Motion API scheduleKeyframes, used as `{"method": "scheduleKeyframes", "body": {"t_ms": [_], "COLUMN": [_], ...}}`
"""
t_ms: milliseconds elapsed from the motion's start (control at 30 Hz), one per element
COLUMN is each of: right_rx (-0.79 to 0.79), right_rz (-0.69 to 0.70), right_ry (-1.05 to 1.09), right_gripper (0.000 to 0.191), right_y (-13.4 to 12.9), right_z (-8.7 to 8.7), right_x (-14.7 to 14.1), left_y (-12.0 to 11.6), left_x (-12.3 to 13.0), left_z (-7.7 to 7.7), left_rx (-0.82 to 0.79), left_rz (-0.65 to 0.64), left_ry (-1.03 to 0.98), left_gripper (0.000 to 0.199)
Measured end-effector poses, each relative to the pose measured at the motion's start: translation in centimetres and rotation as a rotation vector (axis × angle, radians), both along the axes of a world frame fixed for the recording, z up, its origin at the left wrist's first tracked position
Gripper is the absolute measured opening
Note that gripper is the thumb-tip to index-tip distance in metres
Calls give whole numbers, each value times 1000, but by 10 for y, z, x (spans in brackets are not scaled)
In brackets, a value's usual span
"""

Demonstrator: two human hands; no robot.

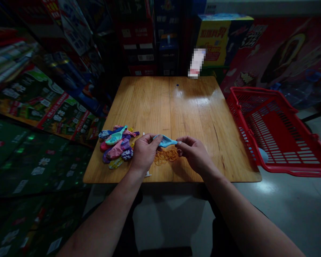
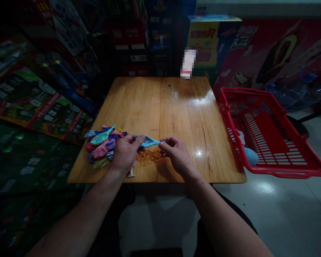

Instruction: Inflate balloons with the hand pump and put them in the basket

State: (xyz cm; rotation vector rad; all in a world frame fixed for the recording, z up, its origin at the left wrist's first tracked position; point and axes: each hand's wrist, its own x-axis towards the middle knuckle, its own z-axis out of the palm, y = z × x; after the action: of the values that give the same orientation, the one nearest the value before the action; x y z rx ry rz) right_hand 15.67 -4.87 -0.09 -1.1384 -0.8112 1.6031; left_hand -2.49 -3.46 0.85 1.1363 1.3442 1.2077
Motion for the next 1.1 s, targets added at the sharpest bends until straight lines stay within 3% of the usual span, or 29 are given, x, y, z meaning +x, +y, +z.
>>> {"method": "scheduleKeyframes", "body": {"t_ms": [167,333,633,867,1000,1100], "right_rx": [57,16,60,81,86,84], "right_rz": [-7,7,1,1,45,68], "right_ry": [-103,-65,-247,-361,-216,-204], "right_gripper": [11,19,20,41,23,20], "right_y": [-1,-1,2,3,3,4], "right_z": [-7,-5,-5,-2,-2,-2], "right_x": [-3,-5,0,0,2,7], "left_y": [-1,-4,0,1,3,6], "left_x": [-1,2,-5,-7,-9,-14], "left_z": [-2,0,-2,-2,-3,-4], "left_rx": [17,28,25,16,2,-9], "left_rz": [-16,-9,21,8,32,56], "left_ry": [20,39,50,52,22,-11], "left_gripper": [29,28,27,28,30,30]}}
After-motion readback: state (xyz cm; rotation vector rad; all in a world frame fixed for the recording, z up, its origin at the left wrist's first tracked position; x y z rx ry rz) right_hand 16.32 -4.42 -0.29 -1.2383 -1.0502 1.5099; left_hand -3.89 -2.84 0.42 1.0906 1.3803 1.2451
